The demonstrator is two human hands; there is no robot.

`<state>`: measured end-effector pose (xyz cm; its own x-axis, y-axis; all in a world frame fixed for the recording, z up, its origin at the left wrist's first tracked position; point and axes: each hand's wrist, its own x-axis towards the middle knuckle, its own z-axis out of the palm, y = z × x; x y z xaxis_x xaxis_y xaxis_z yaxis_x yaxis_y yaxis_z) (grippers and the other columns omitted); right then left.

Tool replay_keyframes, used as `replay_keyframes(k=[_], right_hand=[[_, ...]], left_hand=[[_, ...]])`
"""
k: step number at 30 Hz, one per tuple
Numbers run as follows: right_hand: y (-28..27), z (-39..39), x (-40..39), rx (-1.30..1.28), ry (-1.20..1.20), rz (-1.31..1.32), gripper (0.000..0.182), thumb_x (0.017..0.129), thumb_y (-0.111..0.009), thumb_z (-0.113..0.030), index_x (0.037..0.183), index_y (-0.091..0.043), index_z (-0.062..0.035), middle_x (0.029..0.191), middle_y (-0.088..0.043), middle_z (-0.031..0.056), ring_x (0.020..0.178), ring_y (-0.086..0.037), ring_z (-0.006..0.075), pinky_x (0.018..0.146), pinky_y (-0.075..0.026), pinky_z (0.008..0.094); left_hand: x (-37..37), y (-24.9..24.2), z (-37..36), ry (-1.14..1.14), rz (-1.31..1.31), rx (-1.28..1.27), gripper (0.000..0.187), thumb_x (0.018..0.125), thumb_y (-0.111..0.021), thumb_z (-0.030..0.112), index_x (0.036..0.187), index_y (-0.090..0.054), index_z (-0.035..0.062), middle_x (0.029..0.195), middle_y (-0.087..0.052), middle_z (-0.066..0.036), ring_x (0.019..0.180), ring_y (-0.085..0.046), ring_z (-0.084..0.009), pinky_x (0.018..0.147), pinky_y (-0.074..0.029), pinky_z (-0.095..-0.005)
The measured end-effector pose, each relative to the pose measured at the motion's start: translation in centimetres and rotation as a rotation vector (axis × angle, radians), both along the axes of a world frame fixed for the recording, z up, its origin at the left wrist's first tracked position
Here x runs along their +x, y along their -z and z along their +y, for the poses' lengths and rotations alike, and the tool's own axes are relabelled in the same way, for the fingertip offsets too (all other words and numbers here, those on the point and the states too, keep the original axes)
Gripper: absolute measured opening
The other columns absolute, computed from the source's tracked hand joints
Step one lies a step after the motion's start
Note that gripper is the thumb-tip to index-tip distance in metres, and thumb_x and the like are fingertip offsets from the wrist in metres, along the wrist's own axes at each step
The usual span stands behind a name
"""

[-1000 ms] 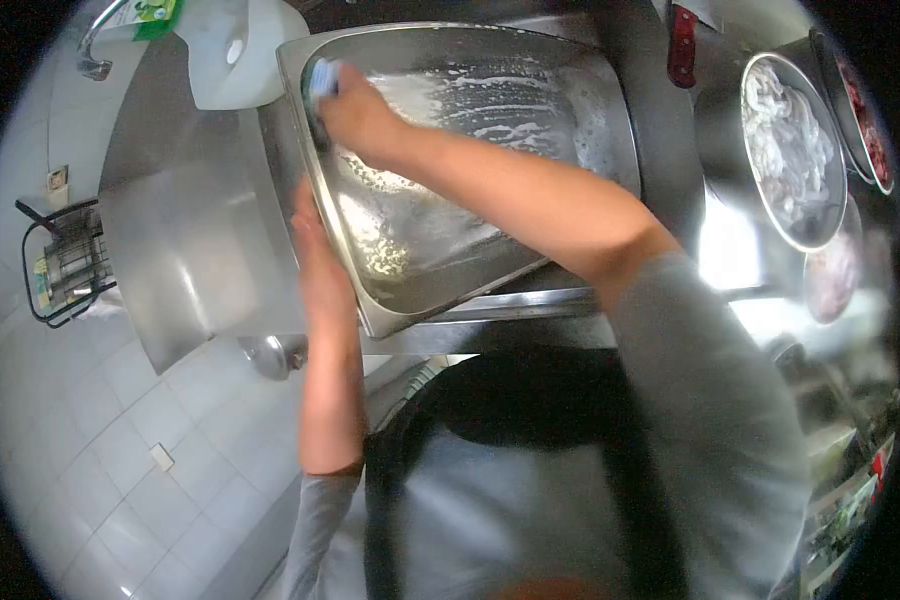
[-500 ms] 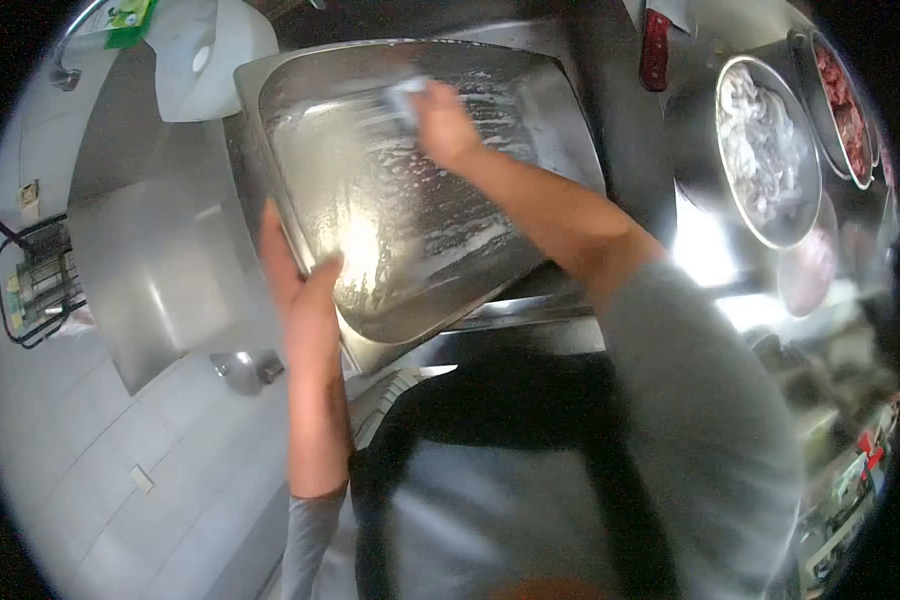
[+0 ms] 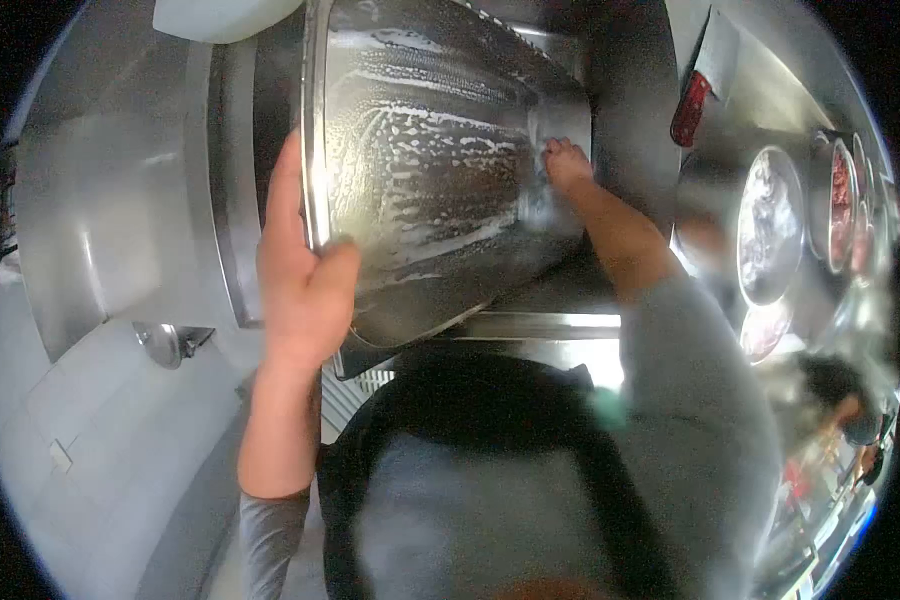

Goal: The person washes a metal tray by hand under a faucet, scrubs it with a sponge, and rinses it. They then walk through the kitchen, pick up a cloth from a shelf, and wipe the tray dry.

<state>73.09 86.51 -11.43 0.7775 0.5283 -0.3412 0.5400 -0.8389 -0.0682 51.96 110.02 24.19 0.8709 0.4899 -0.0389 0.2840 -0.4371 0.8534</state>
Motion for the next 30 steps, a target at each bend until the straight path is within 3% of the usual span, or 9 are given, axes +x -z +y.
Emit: replay_keyframes(k=[6,8,13,18,20,23,26,28,30], right_hand=[[8.0,2.3,5.2,0.01,0.106,-0.262,0.026,0.084,-0.044,-0.014,0.107,-0.052,-0.007,0.113,-0.048,0.0125,0.104,-0.049,0.0305,0.086,-0.044,0.0398],[4.4,2.3,2.5,0.06,-0.038,-0.322,0.022,0.084,-0.044,-0.012,0.103,-0.055,-0.0077,0.114,-0.047,0.0118,0.105,-0.048,0.0304,0.087,-0.043,0.0402],[2.0,2.2,7.0,0.132,0.091,-0.298,0.02,0.083,-0.045,-0.012,0.099,-0.057,-0.0073,0.115,-0.047,0.0121,0.108,-0.045,0.0302,0.089,-0.042,0.0403],[12.0,2.4,4.9,-0.012,-0.033,-0.076,0.023,0.082,-0.047,-0.014,0.102,-0.057,-0.0055,0.111,-0.05,0.0141,0.104,-0.048,0.0311,0.089,-0.042,0.0393],[5.6,2.6,-1.0,-0.109,-0.11,0.144,0.024,0.081,-0.048,-0.014,0.101,-0.058,-0.0043,0.11,-0.05,0.0152,0.103,-0.048,0.0311,0.09,-0.041,0.0388],[9.0,0.7,-8.6,-0.06,-0.09,0.195,0.026,0.08,-0.048,-0.014,0.102,-0.059,-0.0041,0.11,-0.052,0.0162,0.105,-0.048,0.0305,0.09,-0.041,0.0396],[4.9,1.8,-8.2,-0.151,-0.136,0.155,0.027,0.082,-0.047,-0.018,0.104,-0.059,-0.0074,0.11,-0.054,0.0162,0.103,-0.051,0.0313,0.089,-0.041,0.0425],[-0.5,4.0,-4.0,-0.409,-0.436,0.004,0.028,0.083,-0.048,-0.021,0.105,-0.058,-0.007,0.118,-0.049,0.0156,0.105,-0.05,0.029,0.089,-0.041,0.041],[0.4,4.7,-1.5,-0.286,-0.28,-0.152,0.028,0.082,-0.048,-0.021,0.104,-0.059,-0.0069,0.12,-0.048,0.0131,0.107,-0.049,0.0273,0.089,-0.041,0.0391]], left_hand=[[0.0,2.6,-0.1,-0.039,0.025,0.044,0.07,0.063,-0.04,-0.004,0.132,-0.031,0.0001,0.127,-0.043,-0.016,0.117,-0.042,-0.0217,0.098,-0.03,-0.0292],[0.6,2.5,0.2,-0.016,0.002,0.123,0.069,0.063,-0.04,-0.005,0.132,-0.032,-0.0001,0.126,-0.045,-0.016,0.117,-0.043,-0.021,0.097,-0.031,-0.0277],[0.8,3.3,1.0,-0.049,0.033,0.086,0.069,0.063,-0.038,-0.006,0.132,-0.032,-0.0007,0.126,-0.045,-0.015,0.116,-0.043,-0.0198,0.098,-0.03,-0.0276],[-1.0,6.6,1.9,-0.056,-0.04,-0.002,0.067,0.064,-0.038,-0.007,0.131,-0.033,-0.0023,0.126,-0.045,-0.013,0.116,-0.042,-0.0187,0.098,-0.029,-0.0278],[-2.4,6.9,2.5,-0.013,-0.078,-0.035,0.067,0.064,-0.037,-0.007,0.13,-0.033,-0.0025,0.126,-0.045,-0.013,0.116,-0.042,-0.0187,0.098,-0.029,-0.0279],[-3.9,7.0,3.1,-0.001,-0.133,-0.076,0.065,0.065,-0.038,-0.007,0.13,-0.034,-0.0011,0.126,-0.045,-0.013,0.116,-0.043,-0.019,0.098,-0.03,-0.0278],[-5.2,7.0,4.1,0.003,-0.126,-0.045,0.064,0.066,-0.039,-0.006,0.13,-0.034,-0.0003,0.125,-0.047,-0.014,0.115,-0.045,-0.0198,0.097,-0.031,-0.0278],[-6.0,6.8,4.5,-0.013,-0.117,-0.019,0.064,0.067,-0.039,-0.005,0.13,-0.034,0.0,0.124,-0.048,-0.014,0.114,-0.046,-0.0204,0.096,-0.032,-0.0278],[-6.4,5.8,5.3,0.014,-0.114,-0.009,0.065,0.067,-0.04,-0.006,0.131,-0.032,-0.0016,0.126,-0.044,-0.013,0.116,-0.042,-0.0189,0.098,-0.03,-0.0281]])
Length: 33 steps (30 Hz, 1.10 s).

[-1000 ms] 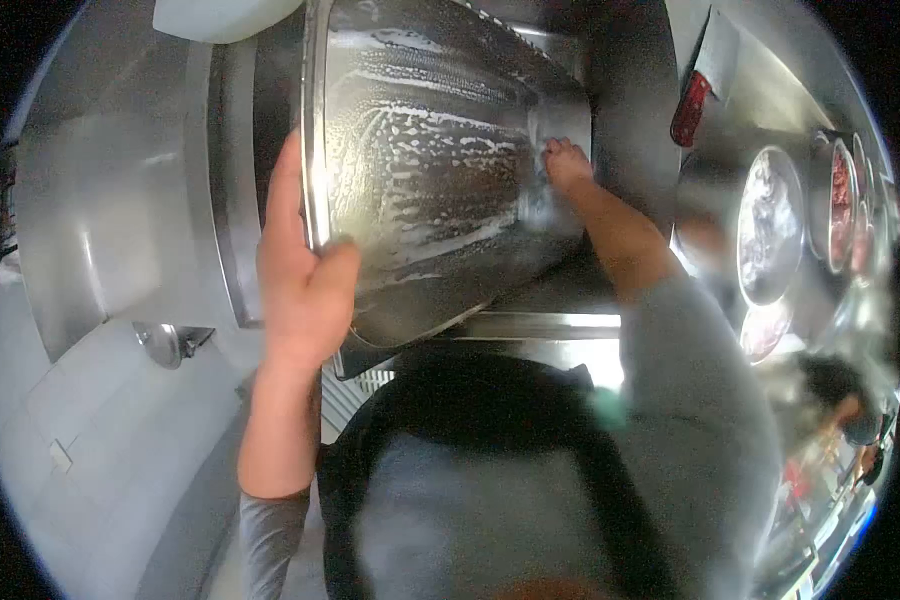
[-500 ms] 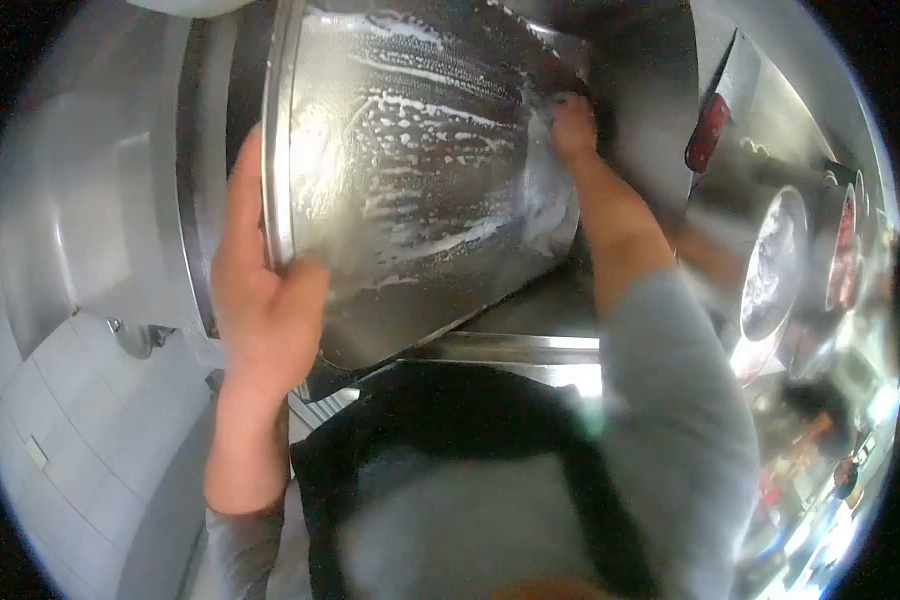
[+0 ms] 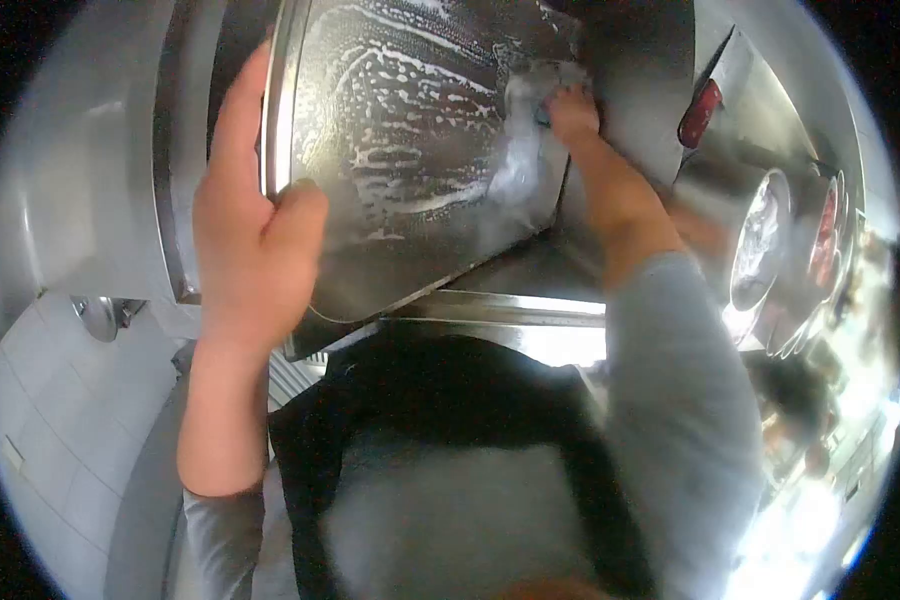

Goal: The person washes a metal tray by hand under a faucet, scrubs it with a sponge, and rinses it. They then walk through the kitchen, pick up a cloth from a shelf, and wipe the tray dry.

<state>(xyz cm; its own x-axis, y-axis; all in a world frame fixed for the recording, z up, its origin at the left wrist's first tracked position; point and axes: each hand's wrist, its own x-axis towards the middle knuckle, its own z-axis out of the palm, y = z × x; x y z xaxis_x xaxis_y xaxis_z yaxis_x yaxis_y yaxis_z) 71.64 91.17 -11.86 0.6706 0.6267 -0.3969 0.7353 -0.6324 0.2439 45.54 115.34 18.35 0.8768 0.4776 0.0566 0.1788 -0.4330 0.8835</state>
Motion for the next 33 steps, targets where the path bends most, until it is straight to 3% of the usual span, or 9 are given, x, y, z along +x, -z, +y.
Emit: replay_keyframes(k=[5,8,15,18,23,25,27,29,33], right_hand=[[1.6,-2.7,-8.6,0.011,-0.184,0.206,0.026,0.08,-0.05,-0.02,0.1,-0.061,-0.0068,0.114,-0.053,0.0052,0.108,-0.048,0.0241,0.088,-0.042,0.0364],[-0.3,-1.7,-9.6,-0.164,-0.175,0.309,0.024,0.079,-0.051,-0.019,0.098,-0.062,-0.0087,0.113,-0.052,0.0063,0.109,-0.048,0.0249,0.088,-0.043,0.0368],[4.1,-4.8,-14.5,0.128,0.048,0.806,0.035,0.071,-0.054,-0.01,0.106,-0.06,-0.0092,0.103,-0.06,0.013,0.095,-0.056,0.0282,0.086,-0.043,0.035],[-5.7,0.3,-18.1,0.139,0.323,1.033,0.037,0.075,-0.052,-0.011,0.111,-0.057,-0.0074,0.107,-0.059,0.0131,0.098,-0.055,0.026,0.086,-0.042,0.0341],[-19.8,7.7,-23.5,0.52,0.122,1.174,0.04,0.082,-0.051,-0.017,0.12,-0.049,-0.0063,0.111,-0.056,0.0167,0.102,-0.054,0.0271,0.088,-0.041,0.035],[-18.9,6.5,-24.5,0.648,0.048,1.105,0.04,0.083,-0.05,-0.017,0.122,-0.047,-0.0068,0.112,-0.056,0.018,0.103,-0.053,0.029,0.089,-0.041,0.0355],[-14.2,3.8,-21.9,0.273,0.244,1.047,0.042,0.081,-0.051,-0.015,0.122,-0.047,-0.0076,0.114,-0.054,0.0193,0.105,-0.052,0.0312,0.09,-0.04,0.0369],[-5.1,-2.0,-18.1,-0.17,0.043,0.877,0.043,0.079,-0.051,-0.014,0.121,-0.048,-0.0078,0.112,-0.055,0.02,0.103,-0.054,0.0321,0.089,-0.041,0.0389],[1.6,-4.7,-15.4,-0.296,-0.319,0.827,0.025,0.075,-0.049,-0.017,0.087,-0.065,-0.0022,0.095,-0.062,0.0189,0.088,-0.059,0.0331,0.078,-0.045,0.0442]], left_hand=[[-1.6,-0.3,1.2,-0.002,-0.012,-0.079,0.065,0.067,-0.041,-0.006,0.131,-0.032,-0.0014,0.127,-0.043,-0.012,0.117,-0.041,-0.0178,0.099,-0.029,-0.0283],[-1.7,-1.0,0.8,-0.029,0.017,-0.071,0.065,0.067,-0.041,-0.007,0.131,-0.032,-0.001,0.126,-0.043,-0.011,0.116,-0.041,-0.0177,0.098,-0.03,-0.0284],[-3.8,-1.7,0.5,-0.017,-0.063,-0.157,0.065,0.066,-0.041,-0.006,0.13,-0.034,-0.0005,0.125,-0.045,-0.012,0.115,-0.042,-0.0173,0.098,-0.03,-0.0273],[-5.0,-2.8,0.6,0.0,-0.046,-0.114,0.065,0.065,-0.04,-0.006,0.13,-0.035,-0.001,0.124,-0.045,-0.012,0.115,-0.042,-0.0168,0.097,-0.03,-0.027],[-6.1,-2.6,1.3,-0.083,-0.217,-0.13,0.053,0.073,-0.044,-0.001,0.126,-0.038,-0.0009,0.121,-0.047,-0.012,0.113,-0.043,-0.0182,0.095,-0.031,-0.0282],[-6.3,0.6,0.7,-0.2,-0.351,-0.236,0.055,0.069,-0.042,-0.005,0.124,-0.038,-0.0013,0.118,-0.048,-0.015,0.11,-0.045,-0.0216,0.093,-0.033,-0.0289],[-6.2,-0.9,1.5,-0.065,-0.215,-0.11,0.063,0.067,-0.038,-0.008,0.13,-0.03,-0.0018,0.122,-0.045,-0.018,0.113,-0.044,-0.0236,0.095,-0.031,-0.0291],[-5.8,-1.8,1.8,0.052,-0.056,-0.015,0.068,0.067,-0.035,-0.009,0.133,-0.025,-0.0022,0.125,-0.044,-0.019,0.116,-0.043,-0.024,0.096,-0.03,-0.0292],[-4.7,-0.6,1.2,0.003,0.007,-0.049,0.065,0.067,-0.036,-0.009,0.131,-0.029,-0.0025,0.123,-0.045,-0.017,0.114,-0.043,-0.023,0.096,-0.031,-0.0291]])
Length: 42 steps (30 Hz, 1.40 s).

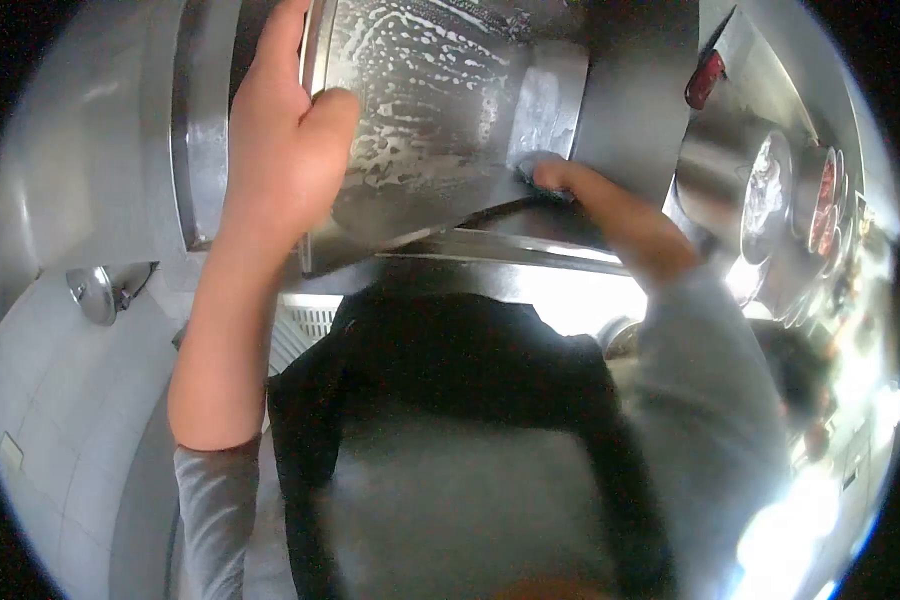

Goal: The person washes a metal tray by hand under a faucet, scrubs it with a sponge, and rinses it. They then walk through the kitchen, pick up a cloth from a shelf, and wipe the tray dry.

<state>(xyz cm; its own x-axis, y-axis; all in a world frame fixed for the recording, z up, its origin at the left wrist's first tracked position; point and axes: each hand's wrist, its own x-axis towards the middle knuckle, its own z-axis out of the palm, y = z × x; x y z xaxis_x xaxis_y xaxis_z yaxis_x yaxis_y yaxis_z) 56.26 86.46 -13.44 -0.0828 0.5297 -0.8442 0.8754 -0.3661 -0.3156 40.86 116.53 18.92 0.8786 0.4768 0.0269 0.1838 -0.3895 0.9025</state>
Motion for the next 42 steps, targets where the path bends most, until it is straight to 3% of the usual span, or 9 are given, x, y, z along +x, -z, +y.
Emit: replay_keyframes(k=[8,10,14,17,21,28,33,36,42], right_hand=[[-23.6,13.1,-8.4,0.43,0.119,0.159,0.043,0.089,-0.041,-0.032,0.117,-0.047,0.0006,0.123,-0.044,0.0226,0.114,-0.043,0.0345,0.095,-0.035,0.0419],[-30.1,15.6,-11.7,0.525,0.584,0.275,0.041,0.091,-0.039,-0.03,0.12,-0.045,-0.0011,0.125,-0.043,0.0225,0.114,-0.043,0.034,0.096,-0.034,0.0411],[-25.4,11.3,-9.3,0.628,0.524,0.391,0.037,0.091,-0.037,-0.029,0.114,-0.047,-0.0019,0.115,-0.048,0.0215,0.106,-0.047,0.0343,0.091,-0.036,0.0426],[-21.7,8.8,-6.7,0.547,0.489,0.268,0.036,0.09,-0.036,-0.028,0.109,-0.051,-0.0016,0.108,-0.052,0.0214,0.101,-0.05,0.0354,0.086,-0.039,0.045],[-28.9,12.2,-9.6,0.981,0.42,0.427,0.037,0.089,-0.039,-0.026,0.113,-0.047,0.0008,0.112,-0.049,0.0242,0.107,-0.045,0.0375,0.09,-0.035,0.0459],[-36.0,22.1,-8.8,1.13,1.485,0.258,0.044,0.086,-0.047,-0.027,0.101,-0.045,0.0141,0.101,-0.051,0.0348,0.099,-0.051,0.0428,0.085,-0.04,0.0446],[-34.6,24.4,-1.4,1.186,1.448,0.3,0.052,0.085,-0.049,-0.032,0.097,-0.046,0.0179,0.075,-0.059,0.029,0.074,-0.059,0.0444,0.065,-0.049,0.0434],[-37.8,18.6,-9.6,1.466,1.322,0.345,0.049,0.087,-0.043,-0.024,0.12,-0.037,0.011,0.117,-0.045,0.0315,0.114,-0.043,0.0396,0.098,-0.031,0.0405],[-40.2,22.0,2.7,1.022,1.535,0.341,0.037,0.083,-0.048,-0.022,0.109,-0.047,0.0051,0.108,-0.052,0.0228,0.106,-0.046,0.0332,0.089,-0.037,0.0405]], left_hand=[[0.2,-0.4,0.6,0.029,-0.1,-0.191,0.061,0.07,-0.04,-0.009,0.13,-0.032,-0.001,0.121,-0.046,-0.013,0.116,-0.041,-0.0203,0.098,-0.029,-0.0284],[0.0,-1.4,-0.7,0.037,-0.073,-0.198,0.058,0.072,-0.041,-0.008,0.129,-0.033,-0.0007,0.121,-0.047,-0.012,0.115,-0.041,-0.0199,0.098,-0.029,-0.0284],[0.5,0.2,-1.1,-0.035,-0.291,-0.298,0.043,0.071,-0.049,-0.004,0.113,-0.046,-0.0001,0.111,-0.05,-0.013,0.107,-0.046,-0.0226,0.092,-0.033,-0.0285],[1.3,-1.0,1.5,0.009,-0.151,-0.396,0.051,0.09,-0.044,0.032,0.131,-0.034,0.0011,0.126,-0.045,-0.01,0.115,-0.042,-0.0169,0.098,-0.03,-0.0293],[1.4,-3.3,0.2,0.076,-0.226,-0.836,0.081,0.084,-0.02,0.066,0.135,-0.026,0.0029,0.128,-0.043,-0.009,0.115,-0.041,-0.02,0.098,-0.031,-0.0318],[1.8,-6.2,-1.0,-0.025,-0.088,-0.515,0.085,0.083,-0.012,0.067,0.136,-0.023,0.001,0.132,-0.038,-0.011,0.122,-0.033,-0.0214,0.103,-0.021,-0.032],[2.5,-7.8,-3.3,-0.016,-0.083,-0.645,0.09,0.08,-0.015,0.071,0.136,-0.024,0.0019,0.139,-0.028,-0.01,0.128,-0.022,-0.0206,0.106,-0.013,-0.0329],[2.3,-8.4,-4.7,-0.006,-0.108,-0.581,0.09,0.081,-0.01,0.071,0.133,-0.031,0.0008,0.136,-0.032,-0.012,0.126,-0.026,-0.0208,0.106,-0.014,-0.0323],[2.9,-8.8,-6.3,0.074,-0.076,-0.406,0.075,0.087,-0.02,0.063,0.137,-0.024,0.0066,0.137,-0.03,-0.01,0.127,-0.026,-0.0213,0.105,-0.016,-0.0322]])
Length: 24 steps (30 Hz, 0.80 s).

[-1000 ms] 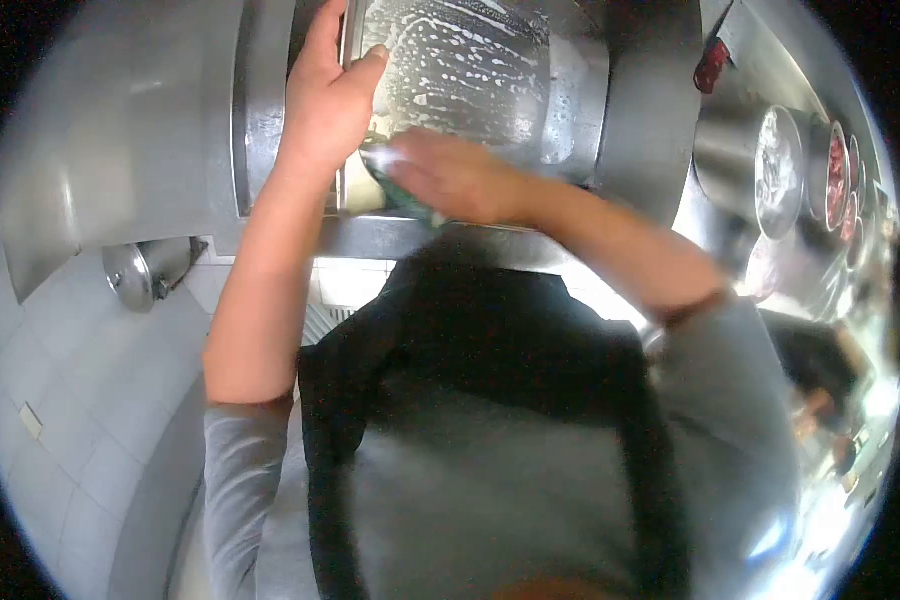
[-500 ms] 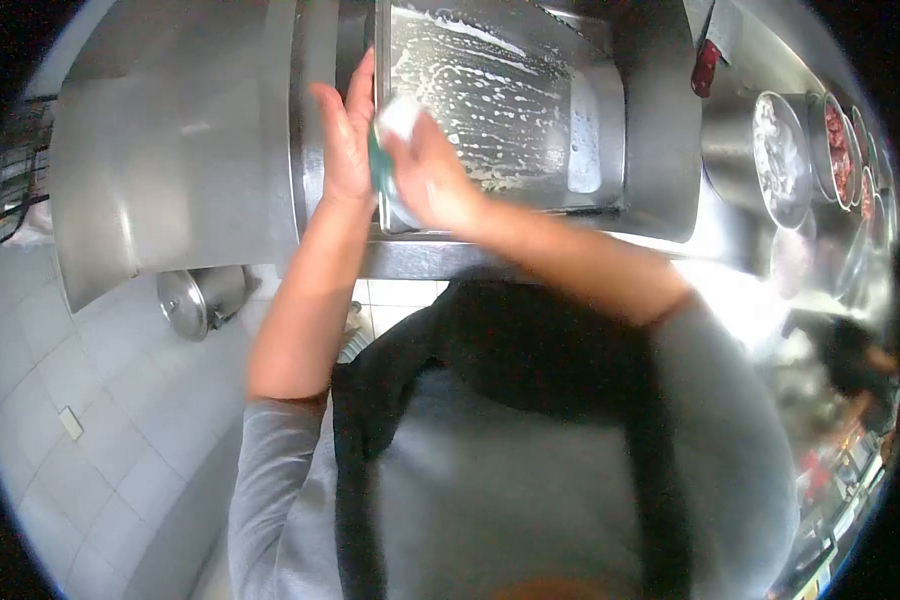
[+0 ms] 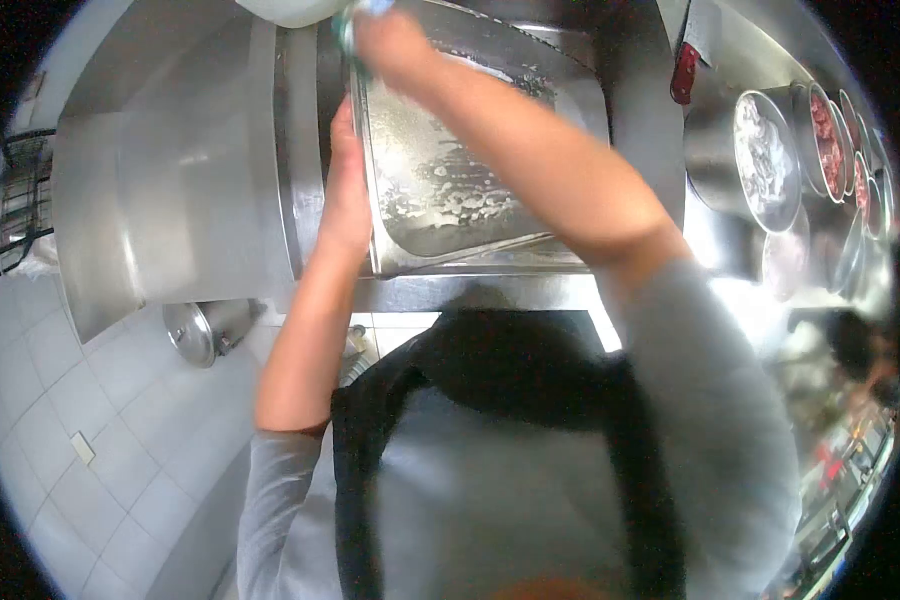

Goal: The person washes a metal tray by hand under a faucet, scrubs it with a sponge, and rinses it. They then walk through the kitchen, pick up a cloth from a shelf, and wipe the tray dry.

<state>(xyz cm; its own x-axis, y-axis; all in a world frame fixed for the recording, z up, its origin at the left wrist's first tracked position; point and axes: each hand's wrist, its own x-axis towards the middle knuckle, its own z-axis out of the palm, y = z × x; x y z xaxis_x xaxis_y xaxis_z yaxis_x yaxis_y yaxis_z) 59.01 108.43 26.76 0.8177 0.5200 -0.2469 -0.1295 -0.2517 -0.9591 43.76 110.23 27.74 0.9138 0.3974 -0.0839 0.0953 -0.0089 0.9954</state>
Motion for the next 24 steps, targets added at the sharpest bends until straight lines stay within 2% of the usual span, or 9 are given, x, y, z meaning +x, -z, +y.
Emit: replay_keyframes(k=[3,7,10,11,14,18,19,22,24], right_hand=[[6.1,4.5,4.6,0.117,0.569,-0.349,0.025,0.075,-0.054,-0.008,0.095,-0.047,0.0065,0.085,-0.052,0.0248,0.08,-0.052,0.0382,0.072,-0.041,0.0449],[1.5,-3.7,5.1,0.272,0.472,-0.96,0.038,0.072,-0.05,0.0,0.108,-0.042,0.0074,0.109,-0.041,0.0299,0.102,-0.041,0.0438,0.086,-0.035,0.0452],[4.1,-2.6,8.3,0.042,0.237,-1.283,0.043,0.071,-0.049,0.002,0.113,-0.041,0.0046,0.109,-0.041,0.0289,0.105,-0.04,0.0429,0.089,-0.034,0.044],[4.4,-3.8,9.2,0.134,0.323,-1.298,0.04,0.067,-0.051,0.003,0.107,-0.047,0.0001,0.1,-0.049,0.0228,0.095,-0.049,0.0372,0.083,-0.041,0.041],[13.7,-8.8,13.5,-0.199,0.226,-1.053,0.032,0.076,-0.053,-0.01,0.107,-0.052,-0.0049,0.101,-0.054,0.0169,0.096,-0.051,0.0351,0.084,-0.041,0.0428],[26.0,-17.9,17.8,-0.629,0.218,-0.893,0.047,0.07,-0.055,-0.004,0.115,-0.044,0.0014,0.113,-0.048,0.0182,0.103,-0.045,0.035,0.091,-0.036,0.0416],[29.2,-19.2,19.4,-0.692,0.279,-0.565,0.047,0.073,-0.055,-0.009,0.118,-0.043,-0.0019,0.114,-0.048,0.0183,0.103,-0.046,0.0311,0.089,-0.038,0.0381],[34.9,-19.8,21.8,-1.106,0.472,-0.877,0.043,0.075,-0.056,-0.02,0.114,-0.049,-0.004,0.109,-0.052,0.0151,0.1,-0.05,0.0274,0.086,-0.04,0.0377],[32.8,-14.6,23.6,-1.342,-0.19,-0.505,0.045,0.075,-0.058,-0.036,0.108,-0.058,-0.0061,0.106,-0.058,0.009,0.094,-0.054,0.026,0.084,-0.042,0.0462]], left_hand=[[1.4,-0.6,0.1,0.034,0.095,0.148,0.059,0.091,-0.036,0.04,0.135,-0.022,0.0042,0.135,-0.03,-0.011,0.125,-0.026,-0.0209,0.103,-0.019,-0.0328],[3.2,-0.2,-0.5,0.006,0.104,0.132,0.057,0.086,-0.05,0.02,0.134,-0.024,0.0043,0.131,-0.034,-0.011,0.121,-0.032,-0.0199,0.1,-0.024,-0.0324],[4.7,-1.0,-2.2,-0.008,0.11,0.203,0.064,0.078,-0.054,0.005,0.133,-0.022,0.0031,0.128,-0.037,-0.012,0.117,-0.037,-0.0204,0.098,-0.028,-0.0321],[5.0,-1.1,-2.6,-0.005,0.125,0.213,0.065,0.077,-0.054,0.003,0.134,-0.022,0.0031,0.128,-0.036,-0.013,0.117,-0.036,-0.0205,0.099,-0.028,-0.0321],[5.6,-1.2,-4.0,-0.059,0.2,0.266,0.07,0.072,-0.052,0.0,0.134,-0.02,0.0012,0.129,-0.035,-0.014,0.119,-0.035,-0.0218,0.1,-0.025,-0.0319],[5.7,1.4,-3.1,-0.09,0.221,0.393,0.071,0.07,-0.051,0.003,0.135,-0.022,0.0025,0.131,-0.034,-0.014,0.122,-0.033,-0.0233,0.102,-0.023,-0.0321],[5.8,1.9,-2.9,-0.107,0.239,0.461,0.072,0.069,-0.051,0.004,0.135,-0.024,0.0038,0.132,-0.034,-0.014,0.122,-0.032,-0.0238,0.102,-0.023,-0.0321],[6.4,1.1,-3.9,-0.069,0.276,0.504,0.073,0.067,-0.048,0.001,0.135,-0.022,0.0041,0.132,-0.033,-0.014,0.123,-0.032,-0.0238,0.102,-0.022,-0.0319],[6.1,1.2,-3.0,-0.082,0.275,0.545,0.073,0.067,-0.046,0.001,0.136,-0.022,0.0036,0.132,-0.033,-0.014,0.122,-0.033,-0.0235,0.102,-0.022,-0.0317]])
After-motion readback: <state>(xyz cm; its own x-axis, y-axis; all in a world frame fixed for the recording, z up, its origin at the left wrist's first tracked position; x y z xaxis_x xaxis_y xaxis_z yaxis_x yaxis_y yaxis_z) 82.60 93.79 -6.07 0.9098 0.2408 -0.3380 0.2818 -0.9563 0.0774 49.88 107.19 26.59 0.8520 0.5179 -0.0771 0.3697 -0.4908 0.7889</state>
